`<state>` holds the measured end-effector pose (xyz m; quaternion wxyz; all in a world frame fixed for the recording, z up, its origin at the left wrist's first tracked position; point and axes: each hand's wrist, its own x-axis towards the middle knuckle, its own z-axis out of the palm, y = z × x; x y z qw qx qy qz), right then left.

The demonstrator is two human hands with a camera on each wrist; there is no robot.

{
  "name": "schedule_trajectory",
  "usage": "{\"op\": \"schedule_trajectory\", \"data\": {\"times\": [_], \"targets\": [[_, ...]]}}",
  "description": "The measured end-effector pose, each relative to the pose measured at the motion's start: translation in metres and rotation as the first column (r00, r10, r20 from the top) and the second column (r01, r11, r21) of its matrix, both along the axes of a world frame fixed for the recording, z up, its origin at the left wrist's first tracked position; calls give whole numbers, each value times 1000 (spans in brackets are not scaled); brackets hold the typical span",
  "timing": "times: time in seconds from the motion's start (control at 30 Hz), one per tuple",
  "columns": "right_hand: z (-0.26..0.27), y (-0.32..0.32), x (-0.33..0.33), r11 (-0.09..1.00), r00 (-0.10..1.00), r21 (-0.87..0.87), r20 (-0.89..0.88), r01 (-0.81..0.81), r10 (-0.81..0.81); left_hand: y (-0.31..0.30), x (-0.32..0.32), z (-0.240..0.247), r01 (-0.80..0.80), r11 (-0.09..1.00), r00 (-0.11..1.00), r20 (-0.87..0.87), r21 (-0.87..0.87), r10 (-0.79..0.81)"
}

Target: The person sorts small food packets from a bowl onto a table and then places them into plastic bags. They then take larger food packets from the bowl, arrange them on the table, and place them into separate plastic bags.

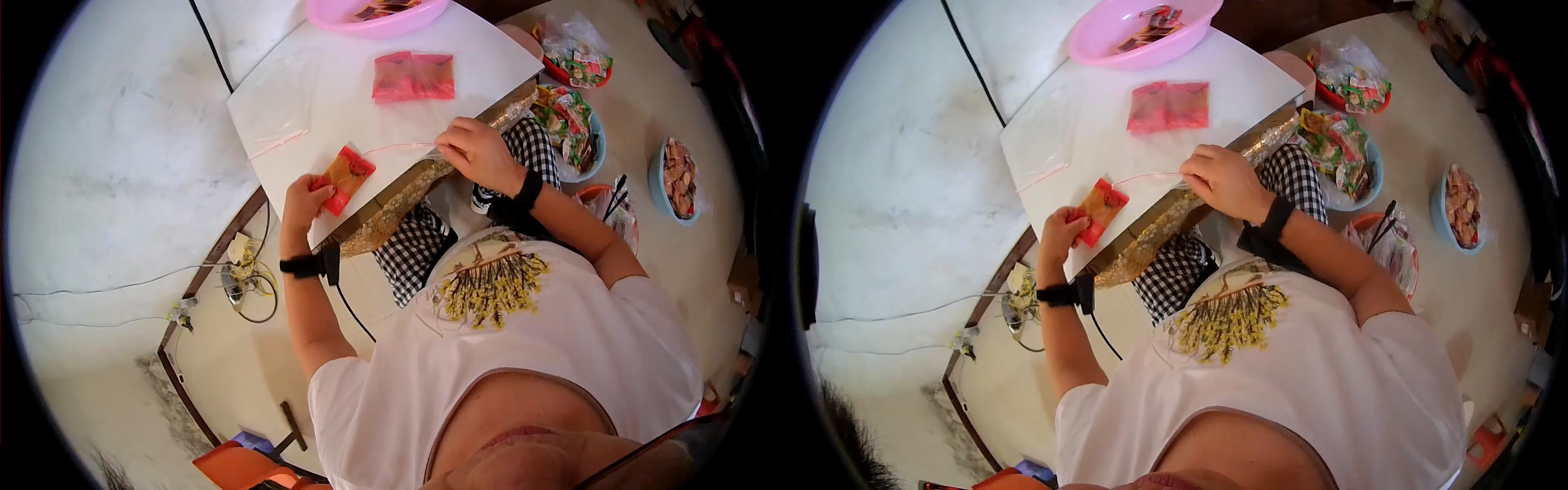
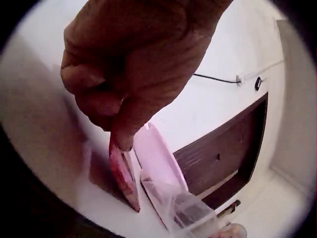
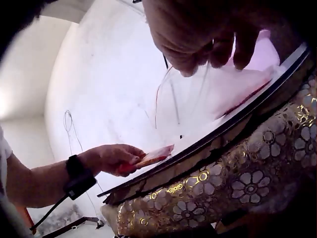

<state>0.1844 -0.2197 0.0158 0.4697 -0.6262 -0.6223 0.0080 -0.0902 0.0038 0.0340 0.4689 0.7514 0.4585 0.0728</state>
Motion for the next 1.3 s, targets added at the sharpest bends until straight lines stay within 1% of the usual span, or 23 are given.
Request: {"op": "schedule_trajectory", "data": {"times": [0.07,0.13,0.2,0.3,0.33,0.43,0.53,0.63,0.67,0.77,0.8,0.9,1.0,1.03,1.07,1.1,1.13,1.17,1.23,1.3], "targets": [[1,0,1,1000,1000,5,5,7,-7,-14,-20,-1,-76,985,988,121,-157,96],[2,0,0,999,999,21,-13,30,-30,-29,-38,-3,-115,939,949,245,-323,200],[2,1,-2,998,999,47,-24,44,-43,-48,-48,-7,-110,866,877,363,-487,315],[3,2,-2,995,999,95,-30,43,-40,-83,-27,6,-39,817,798,474,-576,372],[3,2,-2,993,999,110,-32,37,-34,-97,-8,13,-140,818,788,438,-557,433],[2,3,-2,991,999,132,-33,38,-34,-107,28,16,-24,814,787,491,-581,374],[3,2,-1,991,998,129,-48,47,-41,-105,62,5,26,820,776,528,-572,345],[4,3,0,989,996,137,-75,51,-41,-104,102,4,16,825,758,545,-564,359],[3,3,0,988,996,143,-84,52,-40,-101,116,0,-8,804,753,525,-594,395],[3,2,0,987,994,151,-97,59,-44,-84,152,-12,28,801,786,509,-597,352],[4,2,1,988,994,146,-104,56,-41,-80,165,-12,129,776,731,587,-618,347],[5,1,1,989,992,140,-119,44,-27,-77,209,-17,83,720,614,604,-689,508],[-3,0,3,991,993,133,-122,29,-12,-65,229,-35,6,724,683,531,-690,501],[-6,0,4,991,994,129,-109,28,-14,-61,228,-47,93,849,707,635,-520,311],[-7,-1,6,992,995,125,-97,27,-15,-60,226,-54,183,927,711,696,-326,105],[-7,-1,7,992,994,122,-106,23,-10,-58,225,-61,218,926,699,712,-307,71],[-6,-1,8,993,993,118,-116,19,-5,-62,225,-57,253,924,686,727,-287,39],[-6,-2,8,993,992,114,-126,14,1,-68,221,-54,236,862,673,715,-448,188],[-6,-3,8,994,990,109,-139,15,0,-79,214,-47,193,790,676,663,-582,323],[-8,-3,9,994,990,106,-139,11,4,-84,209,-45,133,823,711,632,-552,309]]}}
